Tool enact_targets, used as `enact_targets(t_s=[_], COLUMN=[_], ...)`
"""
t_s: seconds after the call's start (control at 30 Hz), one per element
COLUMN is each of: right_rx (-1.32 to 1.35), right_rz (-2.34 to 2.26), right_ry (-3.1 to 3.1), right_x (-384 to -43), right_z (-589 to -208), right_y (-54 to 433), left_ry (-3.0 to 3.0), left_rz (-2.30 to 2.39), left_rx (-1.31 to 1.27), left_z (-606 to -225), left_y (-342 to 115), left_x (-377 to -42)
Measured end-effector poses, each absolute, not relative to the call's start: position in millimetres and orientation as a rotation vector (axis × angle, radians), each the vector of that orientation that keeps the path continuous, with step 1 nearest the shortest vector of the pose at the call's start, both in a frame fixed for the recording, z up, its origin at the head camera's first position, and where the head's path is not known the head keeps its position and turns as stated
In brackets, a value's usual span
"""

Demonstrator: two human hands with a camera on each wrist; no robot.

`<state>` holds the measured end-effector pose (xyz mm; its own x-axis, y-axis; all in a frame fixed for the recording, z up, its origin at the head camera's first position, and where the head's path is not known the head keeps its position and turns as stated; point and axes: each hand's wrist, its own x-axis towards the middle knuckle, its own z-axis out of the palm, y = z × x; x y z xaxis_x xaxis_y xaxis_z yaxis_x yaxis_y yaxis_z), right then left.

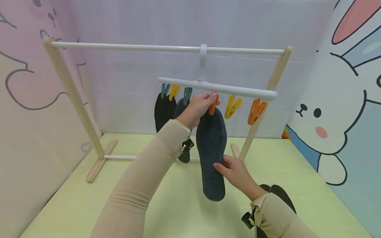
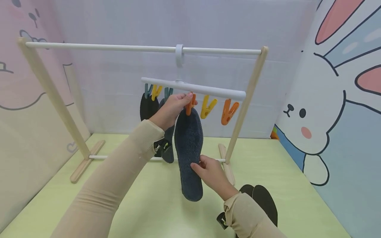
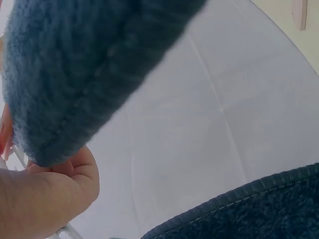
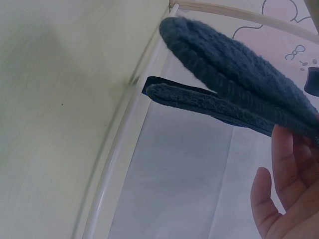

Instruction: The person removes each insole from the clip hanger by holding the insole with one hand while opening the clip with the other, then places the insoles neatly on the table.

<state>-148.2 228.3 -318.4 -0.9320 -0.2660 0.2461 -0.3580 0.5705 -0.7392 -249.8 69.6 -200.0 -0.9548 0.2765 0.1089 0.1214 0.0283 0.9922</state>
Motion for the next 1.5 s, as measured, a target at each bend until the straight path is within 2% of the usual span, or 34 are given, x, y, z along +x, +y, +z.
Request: enact_targets(t_s=[0.57,1.5], right_rx=[0.606,0.494], right_rz=[1.335,1.276], right_ry=[-2.655,-2.579], right_x=[-148,-148], right_z=[-318,-324], right_y=[227,218], left_ry=[2.211,2.156], left_rz=[2.058,2.196], left_rx=[0.396,0.403], left_z=[-199,-202], left_y=[58,60], left_x=[-252,-251])
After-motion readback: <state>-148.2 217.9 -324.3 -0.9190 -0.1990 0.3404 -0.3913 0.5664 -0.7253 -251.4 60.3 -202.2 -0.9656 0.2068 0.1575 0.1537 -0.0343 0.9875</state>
